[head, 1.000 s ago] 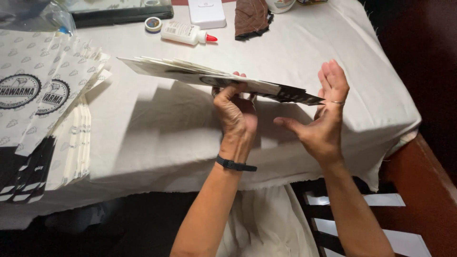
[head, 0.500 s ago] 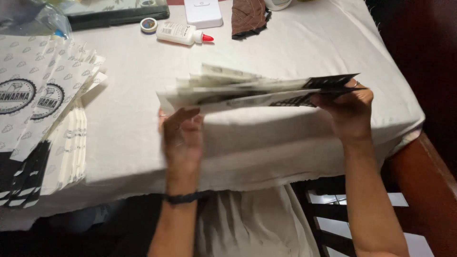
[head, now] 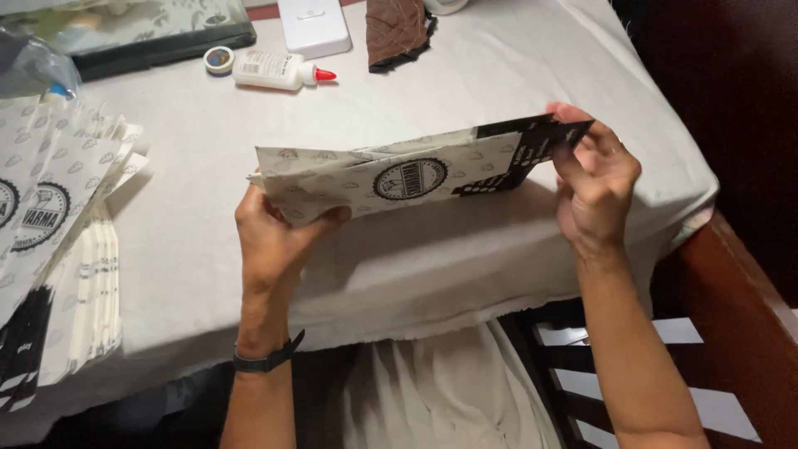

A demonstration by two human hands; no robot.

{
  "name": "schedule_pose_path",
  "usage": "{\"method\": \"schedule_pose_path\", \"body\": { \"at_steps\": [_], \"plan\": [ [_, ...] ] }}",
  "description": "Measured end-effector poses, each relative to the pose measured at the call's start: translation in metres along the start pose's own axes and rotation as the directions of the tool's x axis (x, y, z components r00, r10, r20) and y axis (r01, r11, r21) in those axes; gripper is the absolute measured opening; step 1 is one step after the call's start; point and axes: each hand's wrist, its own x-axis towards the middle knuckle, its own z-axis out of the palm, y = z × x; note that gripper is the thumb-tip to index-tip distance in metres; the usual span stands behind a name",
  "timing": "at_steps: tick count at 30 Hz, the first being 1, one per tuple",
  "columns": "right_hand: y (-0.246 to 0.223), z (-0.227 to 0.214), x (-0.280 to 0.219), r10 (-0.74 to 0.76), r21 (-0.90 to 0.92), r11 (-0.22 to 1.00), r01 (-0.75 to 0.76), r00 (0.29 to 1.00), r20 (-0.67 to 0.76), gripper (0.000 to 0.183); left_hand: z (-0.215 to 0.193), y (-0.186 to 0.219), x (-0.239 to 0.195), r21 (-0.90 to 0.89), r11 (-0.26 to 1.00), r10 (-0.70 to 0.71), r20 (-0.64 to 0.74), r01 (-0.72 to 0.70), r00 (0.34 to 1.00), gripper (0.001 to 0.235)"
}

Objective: Aligning, inspecting, and stacking paper shawarma packaging sleeves on a table

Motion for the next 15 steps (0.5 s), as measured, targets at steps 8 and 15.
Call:
{"method": "schedule_pose_path", "body": {
  "at_steps": [8,15],
  "plan": [
    [-0.020,-0.007,-0.014,-0.105,-0.092,0.989,0.116,0.987,0.117,0.018,0.011,0.017,0.004,-0.078,0.997,0.002,-0.029,-0.004,1.000,0.077],
    [-0.005,-0.021,-0.017,0.023,-0.283,0.958,0.055,0.964,0.264,0.090,0.016,0.014,-0.003,-0.125,0.974,0.185,-0.028,-0.187,0.982,0.083]
  ]
}}
